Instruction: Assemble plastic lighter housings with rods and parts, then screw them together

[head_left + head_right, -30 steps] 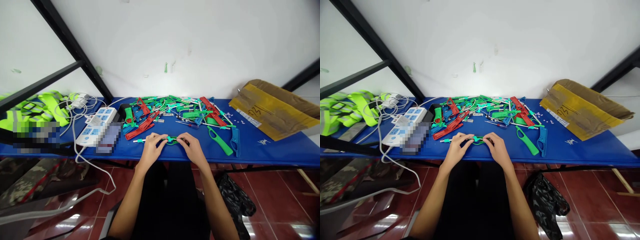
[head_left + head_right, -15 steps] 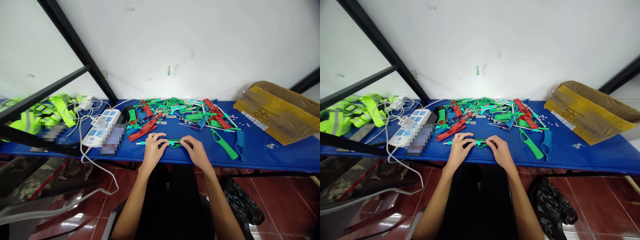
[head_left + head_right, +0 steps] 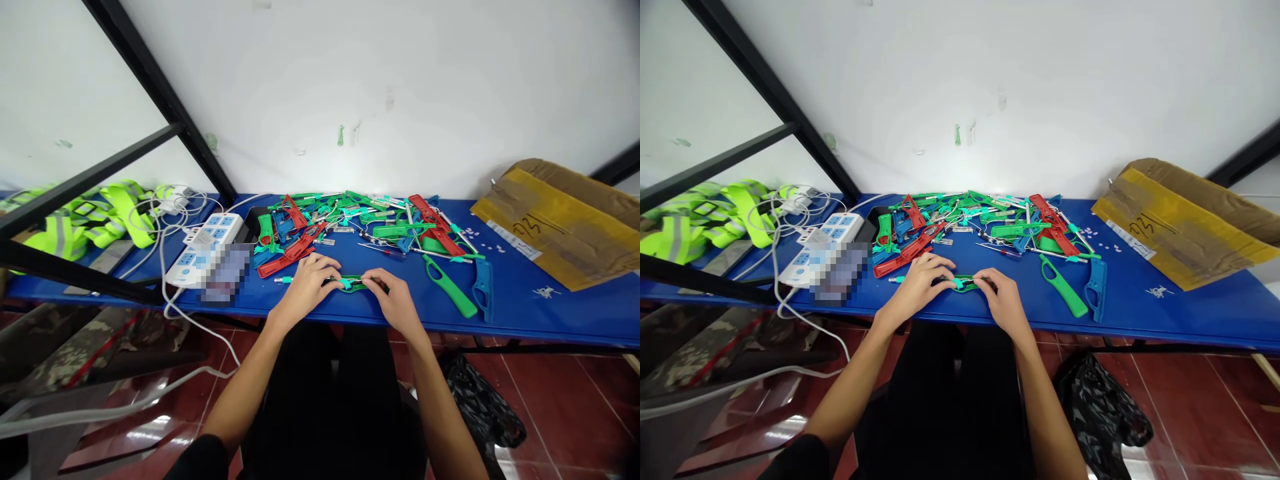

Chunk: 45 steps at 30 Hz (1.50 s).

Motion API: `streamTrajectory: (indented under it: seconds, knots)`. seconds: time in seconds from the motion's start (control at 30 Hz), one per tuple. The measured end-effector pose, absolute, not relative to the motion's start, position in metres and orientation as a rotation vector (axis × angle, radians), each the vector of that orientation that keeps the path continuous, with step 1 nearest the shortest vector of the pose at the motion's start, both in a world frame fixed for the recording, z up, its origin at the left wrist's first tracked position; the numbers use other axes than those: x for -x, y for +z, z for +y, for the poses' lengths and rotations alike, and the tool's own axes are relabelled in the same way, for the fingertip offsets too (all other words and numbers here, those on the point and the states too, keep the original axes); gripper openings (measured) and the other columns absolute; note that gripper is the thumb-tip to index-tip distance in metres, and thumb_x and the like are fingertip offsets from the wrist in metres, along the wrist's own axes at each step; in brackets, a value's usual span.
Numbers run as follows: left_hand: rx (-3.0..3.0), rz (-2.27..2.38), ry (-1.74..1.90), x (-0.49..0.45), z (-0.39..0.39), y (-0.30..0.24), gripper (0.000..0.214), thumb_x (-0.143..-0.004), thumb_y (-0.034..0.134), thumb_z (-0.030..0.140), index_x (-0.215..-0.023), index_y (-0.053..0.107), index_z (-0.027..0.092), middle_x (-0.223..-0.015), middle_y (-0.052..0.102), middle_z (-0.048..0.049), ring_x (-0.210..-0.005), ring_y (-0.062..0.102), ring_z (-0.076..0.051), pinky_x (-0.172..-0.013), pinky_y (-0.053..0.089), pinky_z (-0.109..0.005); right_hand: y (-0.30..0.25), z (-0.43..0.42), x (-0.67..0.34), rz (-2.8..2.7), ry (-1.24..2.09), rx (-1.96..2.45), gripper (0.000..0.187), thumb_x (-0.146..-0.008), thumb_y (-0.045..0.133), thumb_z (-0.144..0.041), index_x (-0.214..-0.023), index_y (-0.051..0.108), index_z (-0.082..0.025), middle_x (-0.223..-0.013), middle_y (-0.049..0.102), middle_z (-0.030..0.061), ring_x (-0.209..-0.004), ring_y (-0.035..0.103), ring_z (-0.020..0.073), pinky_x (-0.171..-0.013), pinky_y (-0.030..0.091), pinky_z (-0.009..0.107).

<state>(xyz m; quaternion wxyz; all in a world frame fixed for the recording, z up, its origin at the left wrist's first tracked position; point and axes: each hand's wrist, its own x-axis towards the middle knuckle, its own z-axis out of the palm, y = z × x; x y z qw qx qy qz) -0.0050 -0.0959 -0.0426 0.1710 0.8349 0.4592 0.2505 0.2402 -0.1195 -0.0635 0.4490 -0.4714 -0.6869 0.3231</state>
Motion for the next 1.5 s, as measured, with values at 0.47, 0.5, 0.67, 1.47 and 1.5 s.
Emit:
streamTrajectory:
  seconds: [0.47,0.5,0.67,1.47,1.5]
  knots:
    - [-2.418,1.205,0.662,0.012,-0.084,-0.044,0.006,-0.098,0.081,0.033,-0.097,0.085,0.028,-0.134,0.078,-0.0005,-0.125,0.061,-0.026,-0.115,0.042,-0.05,-0.062,-0.12,-0.24,-1.681,0.823,1.182,0.017,-0.105,0.064,-0.035,-0.097,0.075,-0.024,-0.097,0.077,0.0044,-0.076,0.063,0.0204,-0.076,0.049,0.033]
    - [-2.433,1.196,0.645,0.012,-0.083,-0.043,0.006,-0.097,0.082,0.034,-0.097,0.085,0.028,-0.134,0.078,-0.0003,-0.125,0.061,-0.027,-0.114,0.043,-0.05,-0.062,-0.12,-0.24,-1.678,0.826,1.183,0.017,-0.105,0.064,-0.035,-0.098,0.075,-0.024,-0.097,0.077,0.0044,-0.077,0.063,0.0204,-0.076,0.049,0.033]
    - [-2.474,1.213,0.587,0.009,-0.081,-0.037,0.008,-0.098,0.081,0.035,-0.097,0.087,0.029,-0.133,0.078,-0.0004,-0.126,0.061,-0.027,-0.114,0.043,-0.05,-0.063,-0.121,-0.241,-1.67,0.843,1.174,0.019,-0.105,0.064,-0.037,-0.098,0.075,-0.024,-0.097,0.077,0.0046,-0.077,0.063,0.0204,-0.078,0.05,0.034]
    - [-2.255,1.21,0.906,0.003,-0.087,-0.058,0.017,-0.102,0.076,0.039,-0.093,0.078,0.025,-0.123,0.081,-0.0031,-0.113,0.067,-0.023,-0.104,0.047,-0.042,-0.059,-0.123,-0.24,-1.711,0.849,1.191,0.016,-0.104,0.065,-0.033,-0.104,0.079,-0.024,-0.104,0.082,0.0058,-0.081,0.067,0.0223,-0.083,0.052,0.036]
    - [-2.255,1.205,0.905,0.003,-0.087,-0.058,0.017,-0.102,0.076,0.039,-0.093,0.079,0.025,-0.122,0.082,-0.003,-0.113,0.068,-0.023,-0.104,0.047,-0.042,-0.06,-0.123,-0.241,-1.709,0.844,1.2,0.016,-0.104,0.066,-0.033,-0.103,0.079,-0.024,-0.102,0.081,0.0056,-0.079,0.064,0.0219,-0.081,0.052,0.036]
